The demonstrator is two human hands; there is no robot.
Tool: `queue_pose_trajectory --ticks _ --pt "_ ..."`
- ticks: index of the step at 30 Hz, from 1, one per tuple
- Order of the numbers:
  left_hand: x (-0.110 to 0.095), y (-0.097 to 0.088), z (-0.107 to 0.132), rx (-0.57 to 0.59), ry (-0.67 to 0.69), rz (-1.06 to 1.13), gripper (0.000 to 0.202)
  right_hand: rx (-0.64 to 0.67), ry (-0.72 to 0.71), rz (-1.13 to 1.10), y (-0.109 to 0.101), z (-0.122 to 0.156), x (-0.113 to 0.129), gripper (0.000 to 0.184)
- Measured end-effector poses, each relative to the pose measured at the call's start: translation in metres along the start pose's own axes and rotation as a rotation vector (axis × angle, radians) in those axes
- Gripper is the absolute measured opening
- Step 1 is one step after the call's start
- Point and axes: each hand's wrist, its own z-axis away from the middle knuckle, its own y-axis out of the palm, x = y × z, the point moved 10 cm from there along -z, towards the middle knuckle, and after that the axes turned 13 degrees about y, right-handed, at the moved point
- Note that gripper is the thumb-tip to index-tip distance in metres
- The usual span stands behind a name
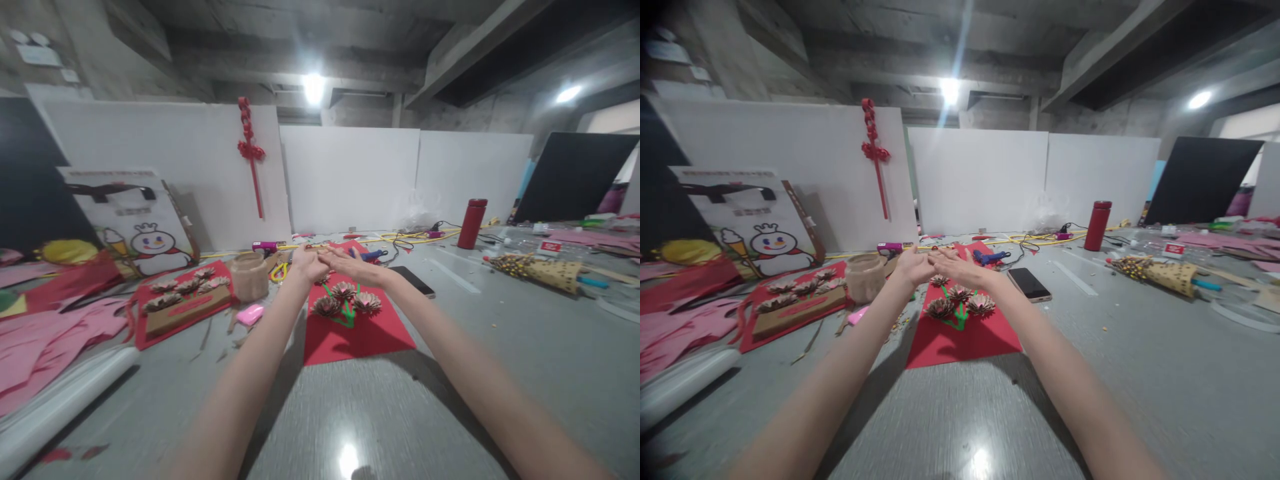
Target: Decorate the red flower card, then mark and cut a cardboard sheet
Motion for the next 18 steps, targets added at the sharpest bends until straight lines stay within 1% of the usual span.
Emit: queue_pose_trajectory --ticks 2,4,7,9,10,13,15,18 --pt "-0.001 -0.002 -0.002 0.016 -0.021 -0.005 0.061 0.021 -0.008 -0.078 -0.001 0.003 0.006 0.052" --pt "-0.002 -0.002 -0.003 0.040 -0.032 -0.001 0.062 -0.006 0.003 -0.163 -0.008 0.004 0.007 0.052" --pt "-0.001 0.002 -0.005 0.086 -0.039 0.021 0.061 -0.160 0.012 -0.238 -0.029 0.005 0.003 0.054" --pt "0.001 0.004 -0.005 0.098 -0.046 0.016 0.060 -0.235 0.009 -0.175 -0.035 0.005 0.001 0.054" --pt "0.001 0.003 -0.004 0.088 -0.042 0.003 0.058 -0.230 -0.005 -0.114 -0.033 0.004 0.002 0.052" --pt "0.001 -0.001 -0.002 0.041 -0.029 -0.054 0.054 -0.143 -0.058 0.089 -0.014 0.000 0.003 0.049" --pt "0.004 -0.001 0.000 0.045 -0.041 -0.085 0.057 -0.156 -0.031 0.189 -0.010 -0.003 -0.004 0.048" --pt "0.008 0.003 0.003 0.075 -0.068 -0.106 0.063 -0.220 0.058 0.259 -0.013 -0.005 -0.015 0.050"
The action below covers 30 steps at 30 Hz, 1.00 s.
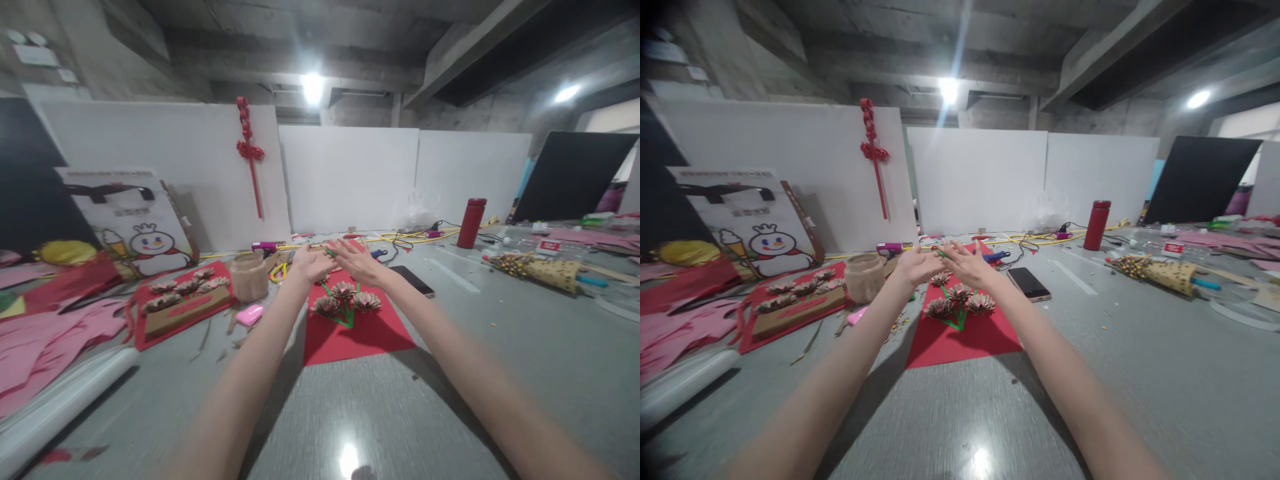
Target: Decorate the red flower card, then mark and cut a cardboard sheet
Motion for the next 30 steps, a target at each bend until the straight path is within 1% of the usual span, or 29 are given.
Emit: queue_pose_trajectory --ticks 2,5,7,10,15,19,21,24,25,28,30 --pt "-0.002 -0.001 0.000 -0.017 0.020 -0.013 0.063 0.025 -0.010 -0.005 0.002 0.001 0.003 0.051" --pt "-0.008 -0.007 -0.001 -0.074 0.085 -0.028 0.058 0.085 -0.062 -0.052 0.005 0.004 0.015 0.052" --pt "-0.008 -0.006 -0.001 -0.067 0.086 -0.004 0.060 0.078 -0.025 -0.046 0.004 0.004 0.015 0.054" --pt "-0.004 -0.001 -0.001 -0.026 0.050 0.031 0.064 0.050 0.062 -0.028 0.003 0.002 0.007 0.057" --pt "-0.008 -0.004 -0.001 -0.058 0.100 0.010 0.059 0.106 -0.026 -0.073 0.010 0.004 0.021 0.058" --pt "-0.005 -0.003 -0.001 -0.053 0.074 0.042 0.060 0.053 0.090 -0.054 0.005 0.002 0.011 0.060" --pt "-0.006 -0.003 -0.001 -0.057 0.083 0.048 0.061 0.069 0.078 -0.070 0.006 0.003 0.013 0.060" --pt "-0.008 -0.005 -0.002 -0.062 0.102 0.035 0.061 0.112 -0.011 -0.095 0.009 0.004 0.022 0.058" --pt "-0.008 -0.005 -0.002 -0.058 0.099 0.033 0.061 0.106 -0.012 -0.093 0.009 0.004 0.022 0.058" --pt "-0.006 -0.006 -0.002 -0.053 0.073 0.035 0.064 0.054 0.077 -0.069 0.005 0.002 0.012 0.059" --pt "-0.006 -0.007 -0.002 -0.068 0.085 0.037 0.064 0.064 0.083 -0.073 0.006 0.002 0.011 0.060"
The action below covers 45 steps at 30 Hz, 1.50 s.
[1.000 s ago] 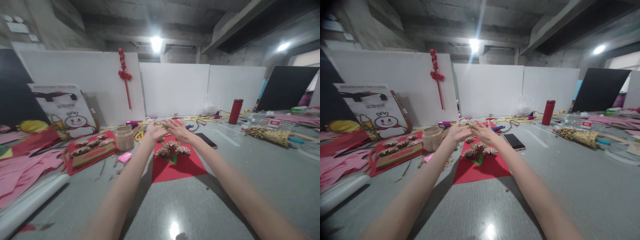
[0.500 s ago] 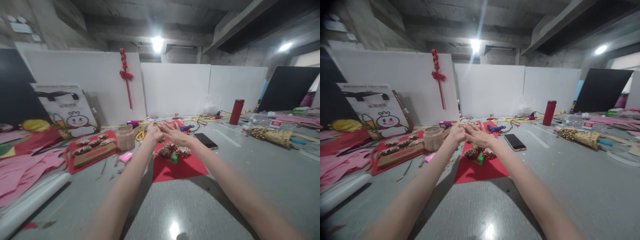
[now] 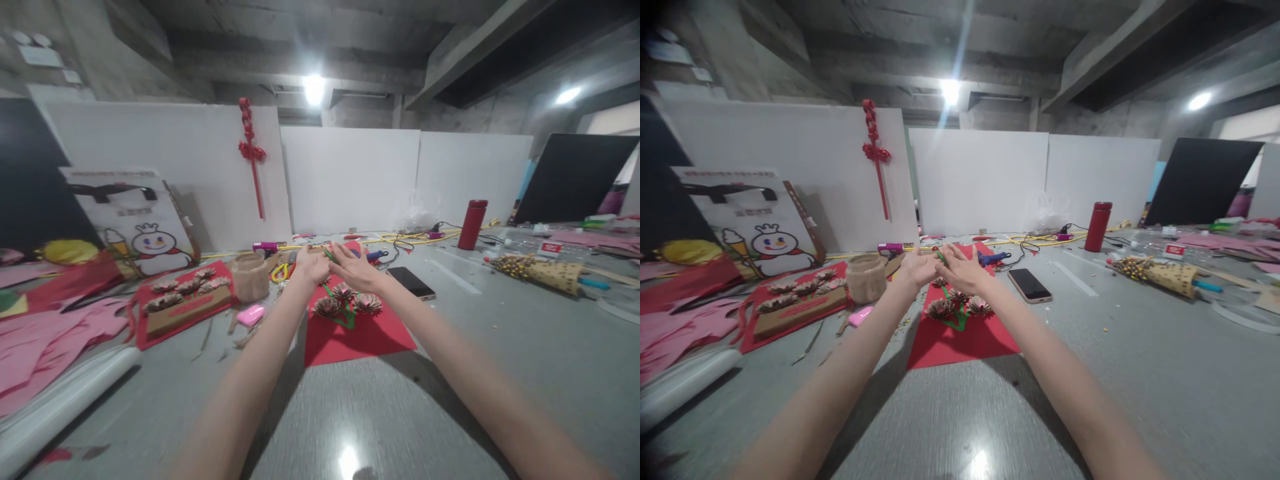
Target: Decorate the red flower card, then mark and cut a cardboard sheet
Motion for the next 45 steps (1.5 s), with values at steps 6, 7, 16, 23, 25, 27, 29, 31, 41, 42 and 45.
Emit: queue_pose_trajectory --ticks 6,7,16,23,25,27,29,31,41,42,45 --pt "-0.002 0.005 0.003 0.003 0.024 0.003 0.062 -0.002 -0.039 -0.012 0.000 0.002 0.006 0.058" --pt "-0.002 0.005 0.004 0.002 0.018 0.007 0.062 -0.019 -0.009 -0.003 -0.001 0.001 0.003 0.058" --pt "-0.001 0.004 0.004 -0.002 0.009 0.015 0.057 -0.028 -0.012 0.013 -0.002 0.001 0.004 0.058" --pt "-0.003 0.005 0.004 -0.004 0.031 -0.002 0.060 0.010 -0.046 -0.023 0.002 0.002 0.008 0.056" --pt "-0.002 0.005 0.004 -0.006 0.022 0.010 0.059 -0.024 -0.010 -0.002 -0.001 0.001 0.004 0.056" --pt "-0.002 0.005 0.003 -0.012 0.020 0.029 0.060 0.006 -0.029 -0.019 0.001 0.002 0.007 0.055" --pt "-0.002 0.004 0.002 -0.017 0.029 0.043 0.062 0.038 -0.076 -0.024 0.003 0.004 0.012 0.053" --pt "-0.002 0.004 0.002 -0.019 0.032 0.042 0.063 0.010 -0.078 0.012 0.001 0.004 0.012 0.053" --pt "0.000 0.004 0.002 -0.007 0.022 0.025 0.064 -0.002 -0.032 -0.031 0.001 0.001 0.008 0.057" --pt "0.000 0.003 0.002 -0.014 0.025 0.024 0.065 -0.007 -0.013 -0.035 0.000 0.000 0.006 0.058" --pt "0.000 0.002 0.003 -0.029 0.024 0.033 0.065 0.060 -0.029 -0.125 0.004 0.002 0.007 0.059"
